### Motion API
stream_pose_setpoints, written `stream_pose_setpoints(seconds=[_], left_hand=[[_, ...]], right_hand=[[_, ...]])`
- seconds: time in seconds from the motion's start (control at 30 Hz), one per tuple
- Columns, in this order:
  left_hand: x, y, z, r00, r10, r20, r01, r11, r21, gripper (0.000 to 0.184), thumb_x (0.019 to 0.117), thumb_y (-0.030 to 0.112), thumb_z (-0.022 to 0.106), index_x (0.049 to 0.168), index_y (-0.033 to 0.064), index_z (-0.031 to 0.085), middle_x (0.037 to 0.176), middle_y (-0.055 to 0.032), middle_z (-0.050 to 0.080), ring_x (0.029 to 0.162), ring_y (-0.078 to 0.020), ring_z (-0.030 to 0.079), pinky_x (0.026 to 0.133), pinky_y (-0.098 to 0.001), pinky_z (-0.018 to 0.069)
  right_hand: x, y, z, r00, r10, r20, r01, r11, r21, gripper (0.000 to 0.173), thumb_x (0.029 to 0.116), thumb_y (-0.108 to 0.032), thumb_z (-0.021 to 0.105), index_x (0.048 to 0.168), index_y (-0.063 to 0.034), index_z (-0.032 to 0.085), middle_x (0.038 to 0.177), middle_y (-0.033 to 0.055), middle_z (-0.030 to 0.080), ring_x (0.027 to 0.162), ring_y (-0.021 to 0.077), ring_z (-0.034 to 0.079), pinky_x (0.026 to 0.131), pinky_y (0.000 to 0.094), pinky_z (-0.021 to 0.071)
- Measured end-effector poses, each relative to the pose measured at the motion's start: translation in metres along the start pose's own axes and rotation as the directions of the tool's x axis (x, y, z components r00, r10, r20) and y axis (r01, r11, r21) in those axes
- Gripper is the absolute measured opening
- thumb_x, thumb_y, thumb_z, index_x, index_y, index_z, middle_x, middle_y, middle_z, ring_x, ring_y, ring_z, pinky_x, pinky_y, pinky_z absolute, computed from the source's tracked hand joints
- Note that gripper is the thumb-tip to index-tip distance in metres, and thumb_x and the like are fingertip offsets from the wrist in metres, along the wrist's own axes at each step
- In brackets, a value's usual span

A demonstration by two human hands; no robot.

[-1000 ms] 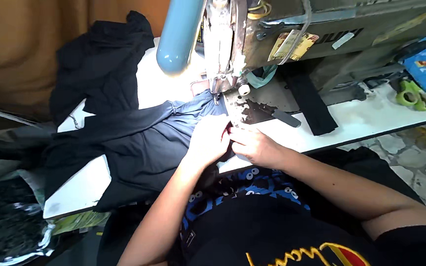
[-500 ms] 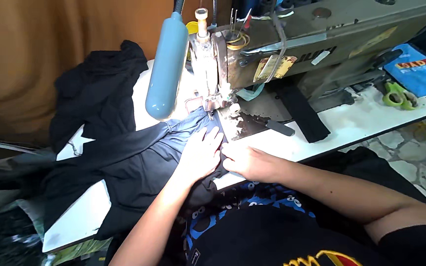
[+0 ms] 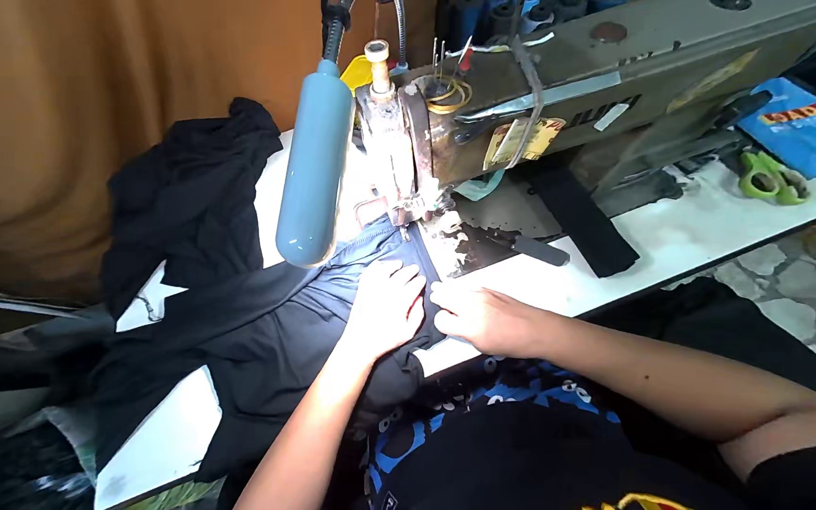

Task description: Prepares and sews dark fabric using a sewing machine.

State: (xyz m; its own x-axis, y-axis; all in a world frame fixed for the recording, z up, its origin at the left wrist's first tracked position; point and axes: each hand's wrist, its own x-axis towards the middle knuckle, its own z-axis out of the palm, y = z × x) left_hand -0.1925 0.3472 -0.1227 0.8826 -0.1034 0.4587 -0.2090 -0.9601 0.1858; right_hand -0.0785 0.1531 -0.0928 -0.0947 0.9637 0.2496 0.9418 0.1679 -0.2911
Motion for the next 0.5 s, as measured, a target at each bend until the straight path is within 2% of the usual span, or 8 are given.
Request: stream_pose_setpoints(seconds=[0.13, 0.3, 0.37, 0.5], left_hand=[[0.003, -0.004, 0.001, 1.000, -0.006, -0.001, 0.006, 1.000, 0.009, 0.033, 0.0929, 0.022, 0.052, 0.105, 0.0094, 0.080, 0.116, -0.0113, 0.075, 0.119, -0.0372, 0.065, 0.101, -0.0563, 0.0470], [0.007, -0.010, 0.002, 0.999, -0.031, 0.011, 0.031, 0.999, 0.005, 0.036, 0.0927, 0.023, 0.052, 0.110, 0.0072, 0.079, 0.114, -0.0180, 0.072, 0.117, -0.0392, 0.064, 0.101, -0.0585, 0.0470], [0.009, -0.014, 0.002, 0.999, -0.044, 0.027, 0.044, 0.999, 0.014, 0.036, 0.0922, 0.023, 0.053, 0.112, 0.0070, 0.078, 0.115, -0.0190, 0.071, 0.118, -0.0395, 0.064, 0.100, -0.0589, 0.0469], [0.015, -0.021, 0.001, 0.995, -0.070, 0.078, 0.069, 0.997, 0.024, 0.038, 0.0925, 0.023, 0.052, 0.117, 0.0053, 0.076, 0.120, -0.0214, 0.069, 0.119, -0.0410, 0.062, 0.101, -0.0601, 0.0454]], right_hand=[[0.001, 0.004, 0.006, 0.999, 0.005, -0.041, -0.005, 1.000, -0.014, 0.017, 0.1002, 0.000, 0.049, 0.096, 0.0022, 0.065, 0.112, 0.0250, 0.070, 0.113, 0.0409, 0.068, 0.092, 0.0484, 0.0577], [0.003, 0.012, 0.013, 0.989, -0.012, -0.149, 0.004, 0.999, -0.052, 0.017, 0.0969, 0.001, 0.051, 0.093, 0.0007, 0.068, 0.106, 0.0226, 0.072, 0.112, 0.0380, 0.070, 0.094, 0.0466, 0.0573], [0.004, 0.016, 0.016, 0.984, 0.001, -0.176, -0.011, 0.999, -0.051, 0.015, 0.0936, 0.001, 0.055, 0.092, -0.0005, 0.070, 0.107, 0.0218, 0.073, 0.114, 0.0373, 0.069, 0.098, 0.0477, 0.0560], [0.009, 0.023, 0.015, 0.984, 0.046, -0.171, -0.048, 0.999, -0.006, 0.016, 0.0938, -0.003, 0.057, 0.094, -0.0018, 0.073, 0.112, 0.0200, 0.073, 0.119, 0.0353, 0.066, 0.104, 0.0483, 0.0507]])
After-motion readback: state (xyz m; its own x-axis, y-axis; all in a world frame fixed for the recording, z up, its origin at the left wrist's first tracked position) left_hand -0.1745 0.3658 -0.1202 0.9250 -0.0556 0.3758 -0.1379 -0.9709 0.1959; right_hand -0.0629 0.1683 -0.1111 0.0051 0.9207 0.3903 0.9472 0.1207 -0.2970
